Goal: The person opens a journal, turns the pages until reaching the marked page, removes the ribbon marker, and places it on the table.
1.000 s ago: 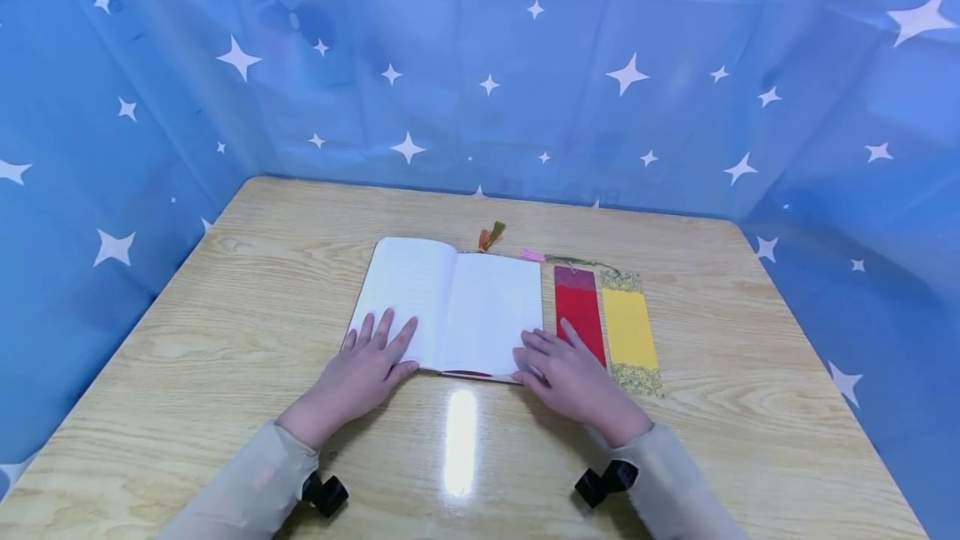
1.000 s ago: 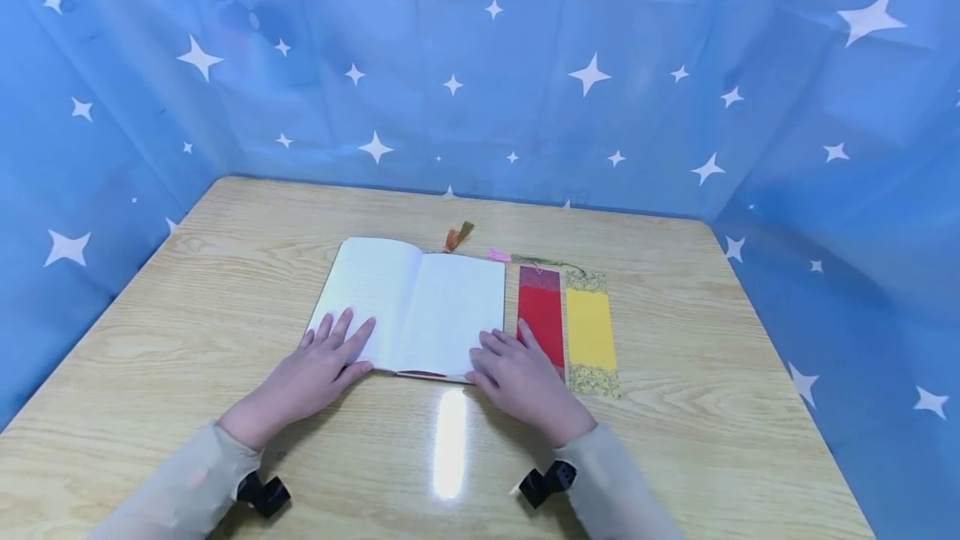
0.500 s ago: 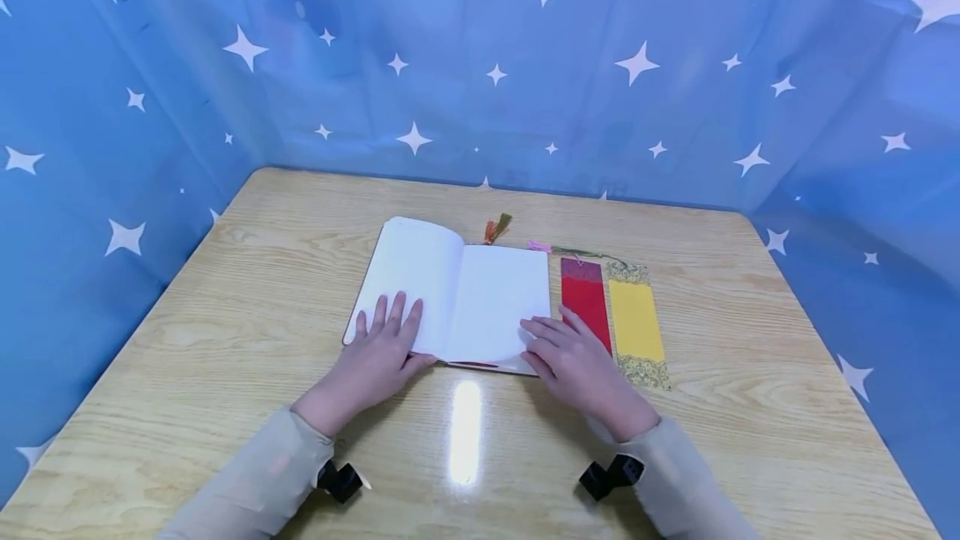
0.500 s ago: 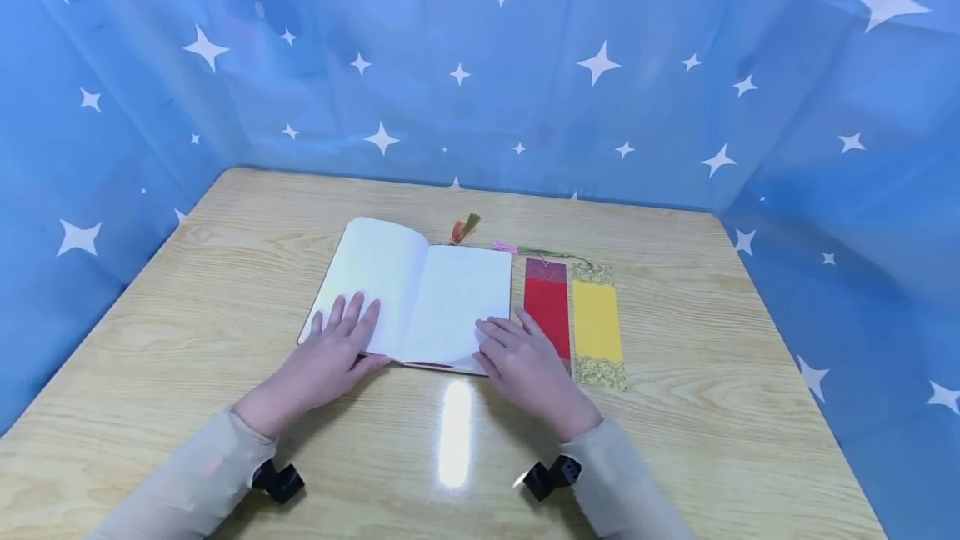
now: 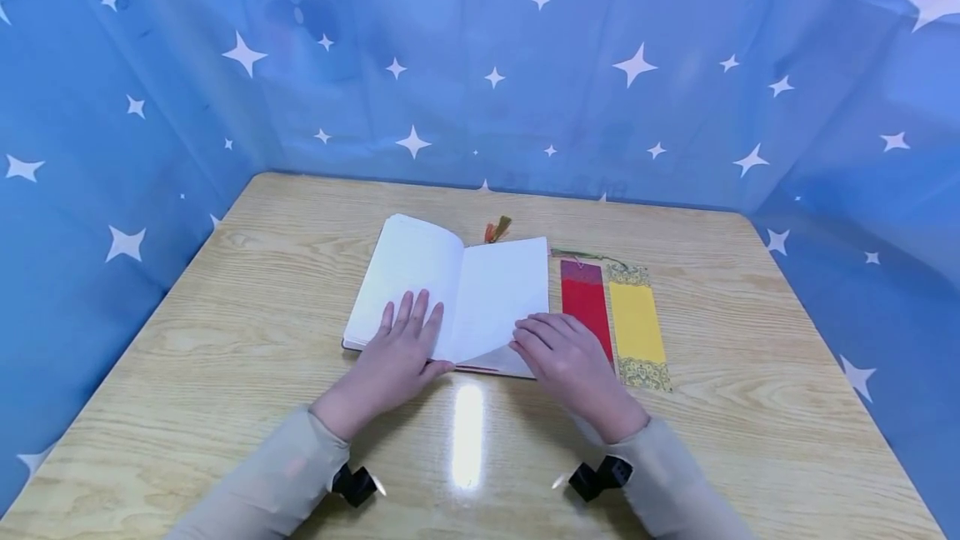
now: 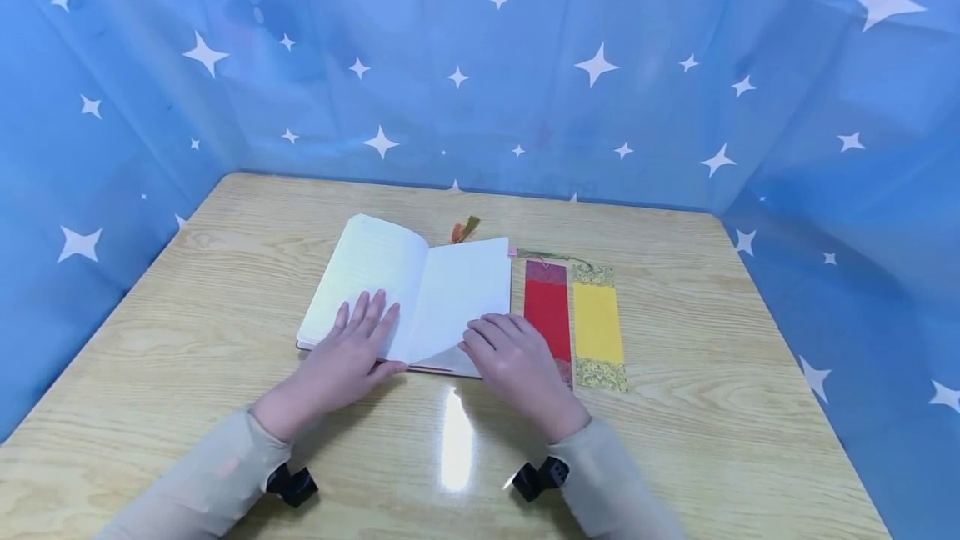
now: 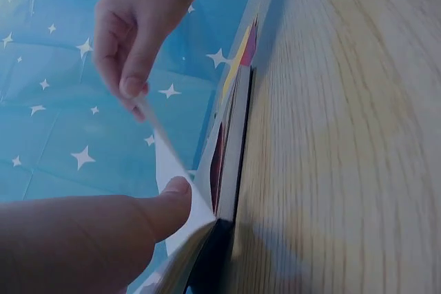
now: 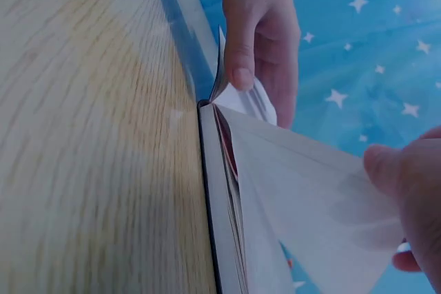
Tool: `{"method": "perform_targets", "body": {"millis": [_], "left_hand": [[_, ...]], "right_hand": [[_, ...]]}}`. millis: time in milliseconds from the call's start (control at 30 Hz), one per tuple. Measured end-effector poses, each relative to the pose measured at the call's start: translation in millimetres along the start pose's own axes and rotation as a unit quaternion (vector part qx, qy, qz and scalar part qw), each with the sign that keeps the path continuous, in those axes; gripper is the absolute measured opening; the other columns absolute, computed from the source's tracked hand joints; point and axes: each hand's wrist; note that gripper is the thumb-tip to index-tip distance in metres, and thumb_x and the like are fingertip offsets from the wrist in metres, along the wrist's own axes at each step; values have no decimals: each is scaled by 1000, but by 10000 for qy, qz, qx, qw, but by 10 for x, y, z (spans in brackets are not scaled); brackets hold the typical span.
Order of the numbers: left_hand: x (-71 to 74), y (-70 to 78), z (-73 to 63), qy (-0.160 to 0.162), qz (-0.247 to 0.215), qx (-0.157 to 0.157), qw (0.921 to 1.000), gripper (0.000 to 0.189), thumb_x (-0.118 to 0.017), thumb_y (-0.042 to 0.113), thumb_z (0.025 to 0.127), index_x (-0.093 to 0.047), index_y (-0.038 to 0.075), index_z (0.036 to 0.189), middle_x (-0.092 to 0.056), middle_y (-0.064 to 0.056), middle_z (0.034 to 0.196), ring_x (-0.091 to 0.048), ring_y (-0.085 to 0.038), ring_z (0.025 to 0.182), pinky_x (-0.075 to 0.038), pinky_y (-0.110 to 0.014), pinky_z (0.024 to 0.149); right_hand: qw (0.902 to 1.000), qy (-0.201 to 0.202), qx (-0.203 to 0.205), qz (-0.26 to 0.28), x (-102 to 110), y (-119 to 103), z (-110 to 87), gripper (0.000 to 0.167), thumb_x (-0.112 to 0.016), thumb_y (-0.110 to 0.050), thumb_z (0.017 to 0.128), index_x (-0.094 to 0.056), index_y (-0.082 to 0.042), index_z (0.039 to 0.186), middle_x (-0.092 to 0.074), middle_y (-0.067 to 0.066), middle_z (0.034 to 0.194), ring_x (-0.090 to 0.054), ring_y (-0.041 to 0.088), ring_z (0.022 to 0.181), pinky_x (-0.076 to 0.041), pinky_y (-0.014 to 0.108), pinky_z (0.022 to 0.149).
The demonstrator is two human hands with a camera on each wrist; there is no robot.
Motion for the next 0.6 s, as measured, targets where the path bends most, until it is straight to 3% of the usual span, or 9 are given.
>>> {"method": "perform_targets", "body": {"millis": [167, 433, 600], "left_hand": [[-9, 79, 53, -42, -36, -209, 9998, 76, -47, 51, 93, -29, -2, 144, -17, -27, 148, -14, -41, 136, -13, -54, 108], [-25, 204, 206, 403, 49, -782, 9961, 75, -51, 47, 92, -29, -4, 143, -23, -28, 146, -20, -42, 135, -20, -53, 107], [-19, 224, 243, 522, 145, -875, 9947, 79, -55, 44, 91, -21, -3, 145, -23, -28, 147, -21, -41, 135, -20, -52, 107]], "right_hand": [[9997, 167, 185, 57, -12, -30, 62, 25, -69, -22, 85, -69, -6, 104, -68, 10, 104, -64, 24, 96, -50, 39, 85], [9975, 478, 527, -50, -27, -34, 129, 25, -60, -23, 92, -68, -3, 105, -67, 13, 106, -63, 26, 99, -48, 40, 88], [9951, 629, 759, -36, -36, -41, 139, 25, -62, -21, 91, -68, -1, 103, -67, 14, 106, -63, 27, 99, -48, 41, 88]]}}
Point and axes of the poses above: each hand's wrist, its own z-axis towards the middle knuckle, its own x-axis out of the back of the hand, y = z × x
